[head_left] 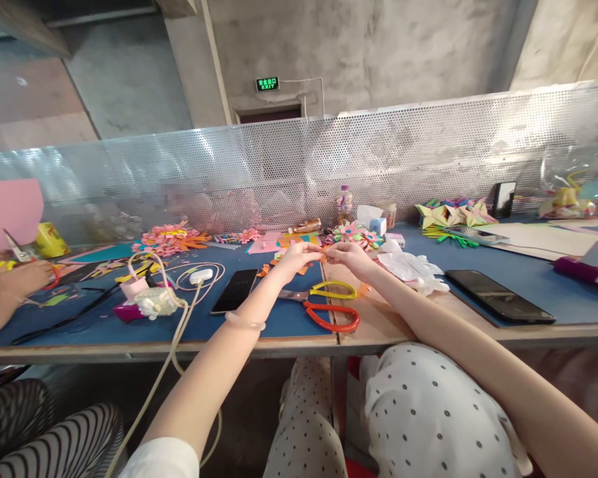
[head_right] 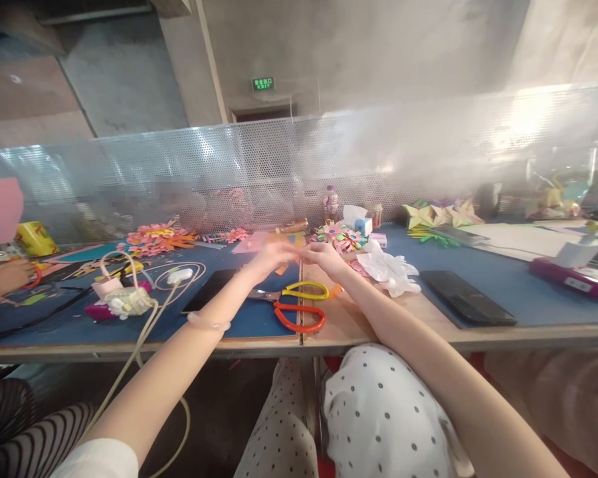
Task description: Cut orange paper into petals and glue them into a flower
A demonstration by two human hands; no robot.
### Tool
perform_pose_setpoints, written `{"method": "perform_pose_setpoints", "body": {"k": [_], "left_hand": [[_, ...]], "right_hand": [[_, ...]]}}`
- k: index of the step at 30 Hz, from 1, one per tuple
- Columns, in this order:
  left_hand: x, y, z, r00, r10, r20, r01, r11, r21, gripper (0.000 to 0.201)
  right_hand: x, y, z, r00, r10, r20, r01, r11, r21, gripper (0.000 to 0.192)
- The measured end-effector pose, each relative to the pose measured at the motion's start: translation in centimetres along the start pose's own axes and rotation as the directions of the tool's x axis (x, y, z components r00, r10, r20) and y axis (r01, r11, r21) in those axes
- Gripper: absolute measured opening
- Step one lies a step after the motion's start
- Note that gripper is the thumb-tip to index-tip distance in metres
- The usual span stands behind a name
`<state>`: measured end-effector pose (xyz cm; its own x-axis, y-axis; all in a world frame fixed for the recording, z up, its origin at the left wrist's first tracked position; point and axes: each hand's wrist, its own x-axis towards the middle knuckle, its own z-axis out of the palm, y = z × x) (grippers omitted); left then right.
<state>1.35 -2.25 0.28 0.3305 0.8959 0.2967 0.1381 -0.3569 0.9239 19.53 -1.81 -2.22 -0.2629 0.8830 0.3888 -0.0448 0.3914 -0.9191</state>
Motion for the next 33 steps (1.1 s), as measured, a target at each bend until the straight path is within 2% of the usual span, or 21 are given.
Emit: {"method": "perform_pose_setpoints", "body": {"k": [2, 5, 8, 10, 13, 15, 17, 21, 28, 33], "left_hand": [[-0.15, 0.18, 0.09, 1.0, -0.008, 0.007, 0.008, 1.0, 0.03, 0.019], [-0.38, 0.4, 0.16, 0.997, -0.081, -0.002, 0.081, 0.988, 0.135, 0.017], [-0.53, 0.51, 0.15, 0.987, -0.156, -0.031, 0.16, 0.969, 0.189, 0.015], [-0.54, 0.5, 0.12, 0.985, -0.171, -0.039, 0.174, 0.977, 0.124, 0.014], [-0.35, 0.36, 0.02, 0.988, -0.152, -0.016, 0.15, 0.983, -0.102, 0.017], [-0.14, 0.16, -0.09, 0.99, -0.14, -0.016, 0.133, 0.966, -0.222, 0.02], [0.07, -0.07, -0.2, 0.99, -0.137, -0.029, 0.124, 0.954, -0.274, 0.021], [0.26, -0.26, -0.3, 0.991, -0.132, -0.027, 0.118, 0.946, -0.301, 0.026], [0.0, 0.18, -0.02, 0.986, -0.163, -0.014, 0.153, 0.946, -0.285, 0.019], [0.0, 0.17, 0.06, 0.991, -0.135, 0.004, 0.131, 0.949, -0.286, 0.016]], "right_hand": [[-0.1, -0.22, 0.04, 0.999, -0.039, -0.005, 0.038, 0.995, -0.089, 0.03], [-0.12, -0.27, 0.09, 0.997, -0.072, 0.024, 0.076, 0.973, -0.216, 0.027], [-0.04, -0.05, 0.25, 0.996, -0.067, 0.054, 0.079, 0.963, -0.259, 0.03], [0.03, 0.1, 0.38, 0.998, -0.052, 0.038, 0.06, 0.971, -0.233, 0.032], [0.14, 0.18, 0.48, 0.999, -0.045, -0.011, 0.042, 0.981, -0.189, 0.032], [0.16, 0.13, 0.47, 0.995, -0.091, -0.033, 0.083, 0.976, -0.202, 0.029], [0.17, 0.06, 0.48, 0.987, -0.159, -0.034, 0.147, 0.962, -0.23, 0.028], [0.22, 0.07, 0.64, 0.981, -0.195, -0.018, 0.188, 0.961, -0.201, 0.028], [0.01, -0.23, 0.9, 0.995, -0.091, -0.034, 0.09, 0.995, -0.038, 0.018], [-0.38, -0.8, 0.86, 1.0, -0.01, -0.008, 0.01, 0.997, 0.078, 0.019]]}}
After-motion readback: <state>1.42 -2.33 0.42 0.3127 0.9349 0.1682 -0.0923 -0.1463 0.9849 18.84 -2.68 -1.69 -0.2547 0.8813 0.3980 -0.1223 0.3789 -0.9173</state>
